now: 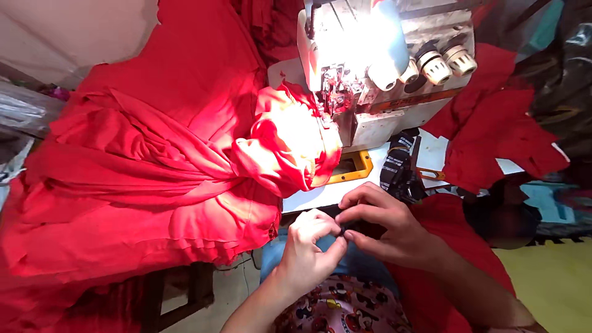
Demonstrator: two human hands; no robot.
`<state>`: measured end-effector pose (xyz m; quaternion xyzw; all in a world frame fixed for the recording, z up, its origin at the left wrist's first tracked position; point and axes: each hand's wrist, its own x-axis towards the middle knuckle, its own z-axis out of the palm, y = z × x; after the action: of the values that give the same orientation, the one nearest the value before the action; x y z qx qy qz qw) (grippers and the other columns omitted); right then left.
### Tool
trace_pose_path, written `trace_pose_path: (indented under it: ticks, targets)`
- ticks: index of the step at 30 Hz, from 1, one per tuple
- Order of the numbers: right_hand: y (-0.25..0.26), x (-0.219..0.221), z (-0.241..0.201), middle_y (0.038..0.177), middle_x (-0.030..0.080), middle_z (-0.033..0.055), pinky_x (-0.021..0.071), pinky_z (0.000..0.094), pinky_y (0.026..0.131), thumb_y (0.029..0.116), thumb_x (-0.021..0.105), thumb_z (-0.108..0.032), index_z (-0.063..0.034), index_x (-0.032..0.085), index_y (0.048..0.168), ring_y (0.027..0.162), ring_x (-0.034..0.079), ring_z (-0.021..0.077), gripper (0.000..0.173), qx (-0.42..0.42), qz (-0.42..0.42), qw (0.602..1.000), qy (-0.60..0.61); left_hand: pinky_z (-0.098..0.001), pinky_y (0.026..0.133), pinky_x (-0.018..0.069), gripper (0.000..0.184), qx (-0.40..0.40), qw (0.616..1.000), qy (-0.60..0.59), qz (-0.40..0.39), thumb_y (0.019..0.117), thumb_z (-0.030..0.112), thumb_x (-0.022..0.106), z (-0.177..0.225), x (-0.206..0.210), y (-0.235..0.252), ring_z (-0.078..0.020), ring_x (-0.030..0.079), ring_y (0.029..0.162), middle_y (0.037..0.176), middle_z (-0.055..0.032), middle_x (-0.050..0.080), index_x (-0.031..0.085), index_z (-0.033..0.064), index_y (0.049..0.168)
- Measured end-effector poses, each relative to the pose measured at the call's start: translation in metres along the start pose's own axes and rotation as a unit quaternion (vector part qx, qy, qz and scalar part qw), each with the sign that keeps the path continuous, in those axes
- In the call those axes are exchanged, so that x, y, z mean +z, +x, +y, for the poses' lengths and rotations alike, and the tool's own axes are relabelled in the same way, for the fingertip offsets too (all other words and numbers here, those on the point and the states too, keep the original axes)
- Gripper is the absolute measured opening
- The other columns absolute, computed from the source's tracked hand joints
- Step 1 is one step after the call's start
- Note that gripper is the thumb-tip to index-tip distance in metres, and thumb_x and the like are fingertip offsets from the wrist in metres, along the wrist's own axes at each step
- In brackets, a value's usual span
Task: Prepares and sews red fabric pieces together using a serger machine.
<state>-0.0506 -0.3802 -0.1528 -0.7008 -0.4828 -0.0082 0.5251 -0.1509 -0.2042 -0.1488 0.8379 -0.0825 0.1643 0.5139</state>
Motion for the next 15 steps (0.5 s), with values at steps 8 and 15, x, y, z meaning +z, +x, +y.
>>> trace_pose_path:
  ticks: [8,15]
  targets:
    - [0.016,-0.023,-0.004,0.111,0.066,0.0013,0.0435,0.0282,0.104,0.1038,0.059,-0.027,-0.0196,0.071,0.101,0.118,0.056,0.0130,0.014,-0.072,0.083,0.986,-0.127,-0.0384,0.105,0.0433,0.029,0.237,0.925,0.289,-0.064,0.0970,0.031,0.058,-0.003,-0.022,0.044,-0.0240,0.066,0.111,0.102,-0.0064,0.076,0.075,0.0079,0.099]
    - [0.058,-0.039,0.036,0.109,0.061,0.0080,0.0377,0.0378,0.102,0.1000,0.062,-0.020,-0.0159,0.070,0.100,0.113,0.053,0.0251,0.009,-0.158,0.237,0.891,-0.352,-0.0388,0.072,0.0573,0.017,0.300,0.853,0.392,-0.170,0.0903,-0.001,0.058,0.007,-0.048,0.082,-0.0286,0.069,0.077,0.076,-0.0118,0.067,0.072,0.0000,0.083]
